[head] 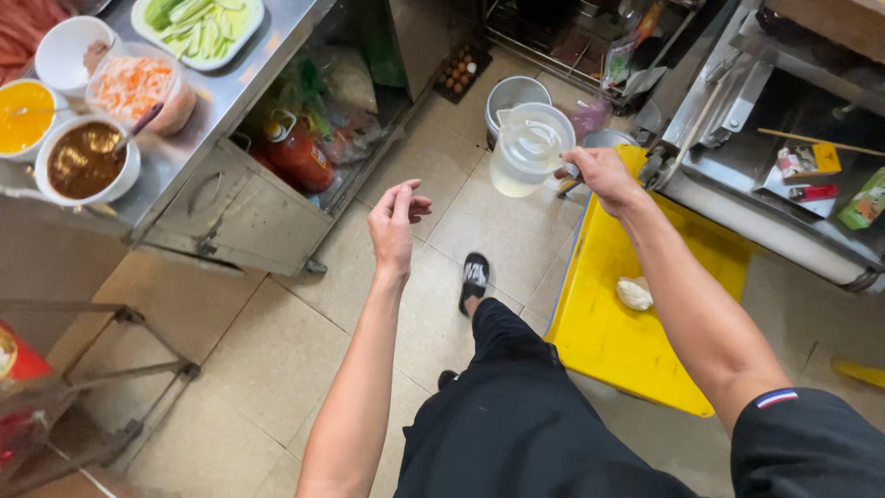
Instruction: The person washes a plastic pitcher in a sink, fills it with water, and then pours water into a pot on a burner.
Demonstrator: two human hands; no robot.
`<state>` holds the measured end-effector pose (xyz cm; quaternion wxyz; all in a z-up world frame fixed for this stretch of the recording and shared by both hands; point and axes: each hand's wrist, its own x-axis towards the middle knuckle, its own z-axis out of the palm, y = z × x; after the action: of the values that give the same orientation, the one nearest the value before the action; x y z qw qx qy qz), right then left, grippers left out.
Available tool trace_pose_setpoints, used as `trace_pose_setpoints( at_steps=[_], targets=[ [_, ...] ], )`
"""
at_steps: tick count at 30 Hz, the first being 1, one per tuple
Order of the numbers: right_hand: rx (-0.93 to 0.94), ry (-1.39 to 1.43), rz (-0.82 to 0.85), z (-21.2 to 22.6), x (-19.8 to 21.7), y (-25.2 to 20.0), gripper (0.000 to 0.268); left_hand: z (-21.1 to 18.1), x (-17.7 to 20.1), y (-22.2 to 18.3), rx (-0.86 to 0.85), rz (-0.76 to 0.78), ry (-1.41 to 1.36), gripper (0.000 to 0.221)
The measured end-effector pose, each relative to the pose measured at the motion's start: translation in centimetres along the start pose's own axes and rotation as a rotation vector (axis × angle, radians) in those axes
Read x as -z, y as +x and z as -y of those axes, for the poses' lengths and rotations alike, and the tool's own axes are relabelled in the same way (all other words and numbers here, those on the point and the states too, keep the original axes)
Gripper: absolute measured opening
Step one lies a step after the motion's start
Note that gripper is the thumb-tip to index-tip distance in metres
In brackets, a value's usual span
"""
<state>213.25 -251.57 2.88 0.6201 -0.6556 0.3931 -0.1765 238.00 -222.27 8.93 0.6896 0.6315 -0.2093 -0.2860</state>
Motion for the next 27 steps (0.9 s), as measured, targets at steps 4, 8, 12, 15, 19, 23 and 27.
trace_pose_setpoints(
  at_steps=[4,8,12,15,19,23,27],
  targets=[
    [-0.032,0.002,-0.091,-4.4,1.7,7.4,0.029,1.4,-3.3,10.5,-0.001,0.073,0.036,0.032],
    [-0.121,-0.122,-0.132,-8.3,3.5,14.7,0.034,3.8,-8.2,22.1,0.044,0.116,0.015,0.030],
    [-0.210,-0.170,-0.166,-12.2,4.3,21.1,0.038,9.0,-12.7,31.1,0.049,0.274,0.035,0.029],
    [-0.283,-0.156,-0.196,-15.5,4.1,25.2,0.040,14.7,-15.6,36.1,0.112,0.355,0.066,0.029],
    [-0.372,-0.136,-0.266,-21.8,3.8,31.0,0.042,23.0,-18.5,42.4,0.344,0.415,0.133,0.039],
    [-0.438,-0.074,-0.389,-31.0,2.7,35.6,0.042,31.9,-20.2,47.9,0.414,0.544,0.222,0.035],
    [-0.494,0.038,-0.500,-39.5,0.6,39.4,0.041,40.7,-21.0,52.2,0.477,0.665,0.239,0.030]
  ],
)
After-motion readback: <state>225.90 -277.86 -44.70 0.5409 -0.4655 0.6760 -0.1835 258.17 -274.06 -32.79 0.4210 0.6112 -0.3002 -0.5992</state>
